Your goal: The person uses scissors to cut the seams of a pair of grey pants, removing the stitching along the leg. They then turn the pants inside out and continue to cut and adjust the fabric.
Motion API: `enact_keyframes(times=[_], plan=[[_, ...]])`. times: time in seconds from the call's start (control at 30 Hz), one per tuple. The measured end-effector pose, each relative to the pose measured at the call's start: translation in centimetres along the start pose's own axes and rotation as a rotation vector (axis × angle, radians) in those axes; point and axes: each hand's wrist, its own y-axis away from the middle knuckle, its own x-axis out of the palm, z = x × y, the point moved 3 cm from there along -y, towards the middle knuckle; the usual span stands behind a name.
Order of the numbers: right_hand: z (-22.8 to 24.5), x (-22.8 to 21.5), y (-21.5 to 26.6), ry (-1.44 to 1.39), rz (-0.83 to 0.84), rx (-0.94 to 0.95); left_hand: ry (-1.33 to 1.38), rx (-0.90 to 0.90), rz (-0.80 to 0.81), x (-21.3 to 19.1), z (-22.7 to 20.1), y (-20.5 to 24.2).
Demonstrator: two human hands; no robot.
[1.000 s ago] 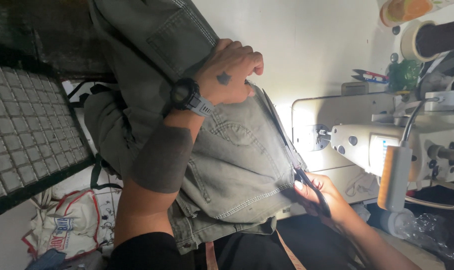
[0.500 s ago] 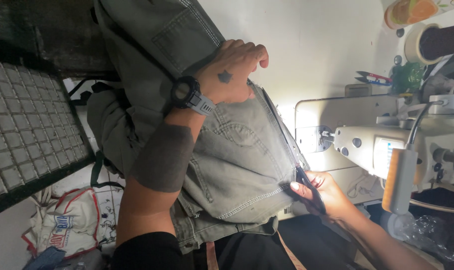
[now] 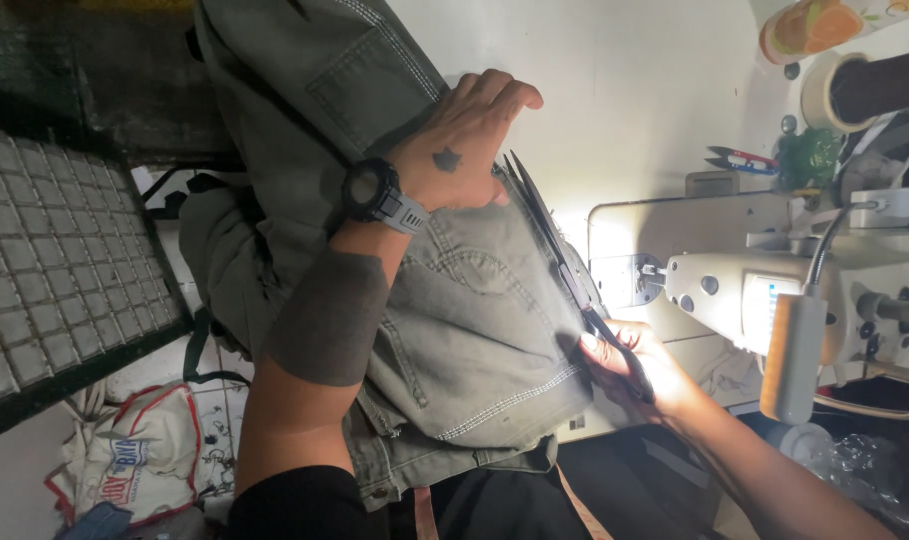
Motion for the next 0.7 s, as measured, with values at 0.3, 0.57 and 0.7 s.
enact_keyframes(times=[0.3, 0.57, 0.7], plan=[[3.4, 1.9, 1.2, 0.239, -0.016, 0.118, 0.011, 0.068, -0.058, -0.1, -0.1, 0.1], [-3.0, -3.7, 6.9, 0.316, -0.015, 0.100, -0.064, 0.037, 0.027, 0.5, 0.1, 0.1], [-9.9, -9.2, 15.1, 0.299, -0.183, 0.207, -0.217, 0.149, 0.127, 0.4, -1.4, 0.1]])
